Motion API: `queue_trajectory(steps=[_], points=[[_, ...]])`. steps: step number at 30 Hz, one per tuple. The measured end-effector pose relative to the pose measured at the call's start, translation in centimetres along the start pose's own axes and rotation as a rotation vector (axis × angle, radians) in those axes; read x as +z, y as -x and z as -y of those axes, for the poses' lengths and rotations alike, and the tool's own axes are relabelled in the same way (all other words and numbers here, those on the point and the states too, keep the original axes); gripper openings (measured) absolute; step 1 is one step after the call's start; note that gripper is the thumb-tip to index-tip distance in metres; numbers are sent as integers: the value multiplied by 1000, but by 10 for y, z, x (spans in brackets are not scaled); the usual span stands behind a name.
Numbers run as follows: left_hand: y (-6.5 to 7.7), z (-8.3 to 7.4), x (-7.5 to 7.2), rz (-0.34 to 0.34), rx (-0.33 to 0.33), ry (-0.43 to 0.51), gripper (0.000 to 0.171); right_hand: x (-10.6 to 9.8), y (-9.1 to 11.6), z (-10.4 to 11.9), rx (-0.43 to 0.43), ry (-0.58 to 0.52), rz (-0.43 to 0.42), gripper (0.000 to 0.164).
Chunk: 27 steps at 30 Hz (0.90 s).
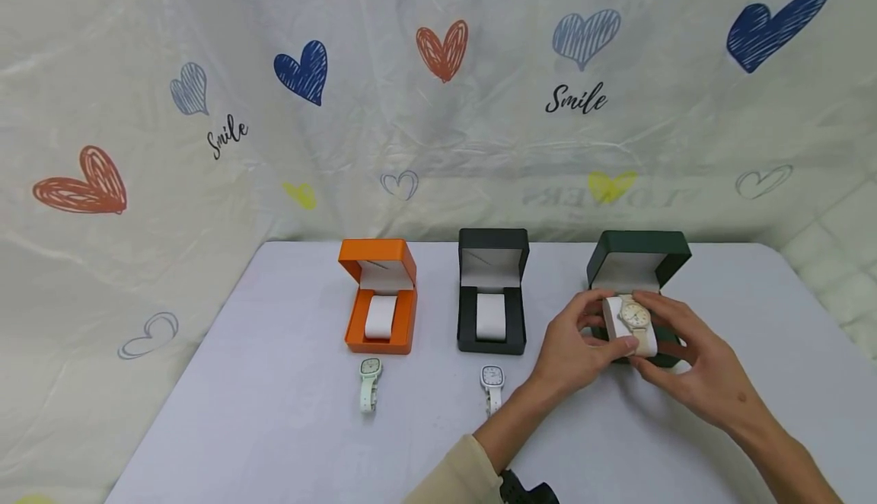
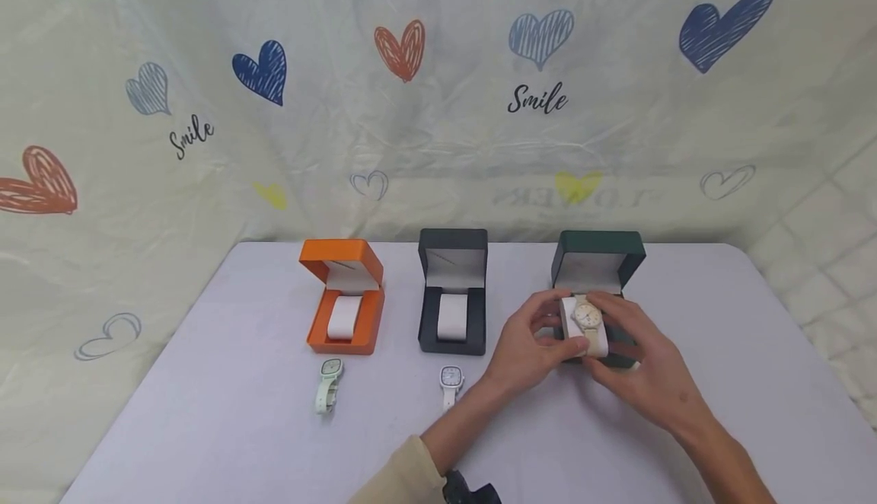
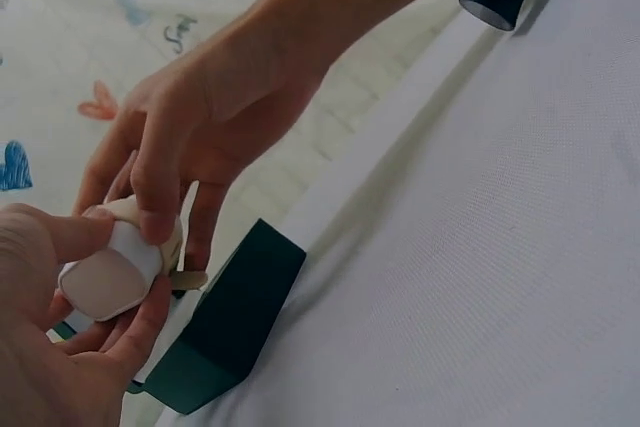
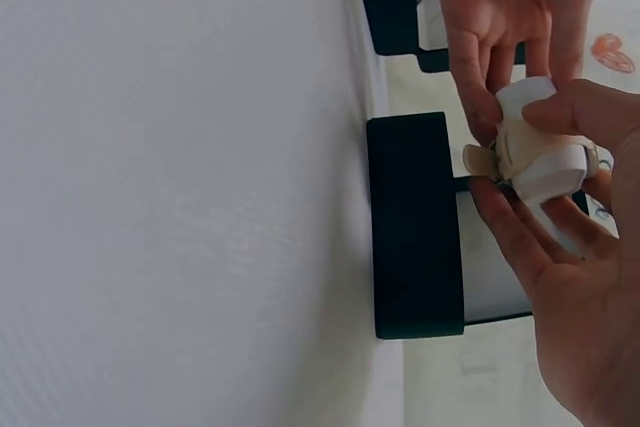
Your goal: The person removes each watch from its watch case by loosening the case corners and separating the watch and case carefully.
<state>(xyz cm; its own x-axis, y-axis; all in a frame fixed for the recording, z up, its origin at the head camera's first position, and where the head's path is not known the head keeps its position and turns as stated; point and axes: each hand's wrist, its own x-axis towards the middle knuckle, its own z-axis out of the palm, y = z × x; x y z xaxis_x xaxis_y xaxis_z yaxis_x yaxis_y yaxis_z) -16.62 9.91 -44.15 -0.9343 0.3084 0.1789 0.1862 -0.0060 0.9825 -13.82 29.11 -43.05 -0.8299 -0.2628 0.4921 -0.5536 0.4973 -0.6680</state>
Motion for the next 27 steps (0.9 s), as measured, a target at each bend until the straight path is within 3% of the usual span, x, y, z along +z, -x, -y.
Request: queue_trajectory(steps=[18, 27], points=[[0, -5, 2, -60, -51, 1, 61, 7, 0, -2, -19, -19, -67, 91], [1, -2, 0, -33, -71, 16, 60, 2, 2, -1, 31, -45, 64, 93]])
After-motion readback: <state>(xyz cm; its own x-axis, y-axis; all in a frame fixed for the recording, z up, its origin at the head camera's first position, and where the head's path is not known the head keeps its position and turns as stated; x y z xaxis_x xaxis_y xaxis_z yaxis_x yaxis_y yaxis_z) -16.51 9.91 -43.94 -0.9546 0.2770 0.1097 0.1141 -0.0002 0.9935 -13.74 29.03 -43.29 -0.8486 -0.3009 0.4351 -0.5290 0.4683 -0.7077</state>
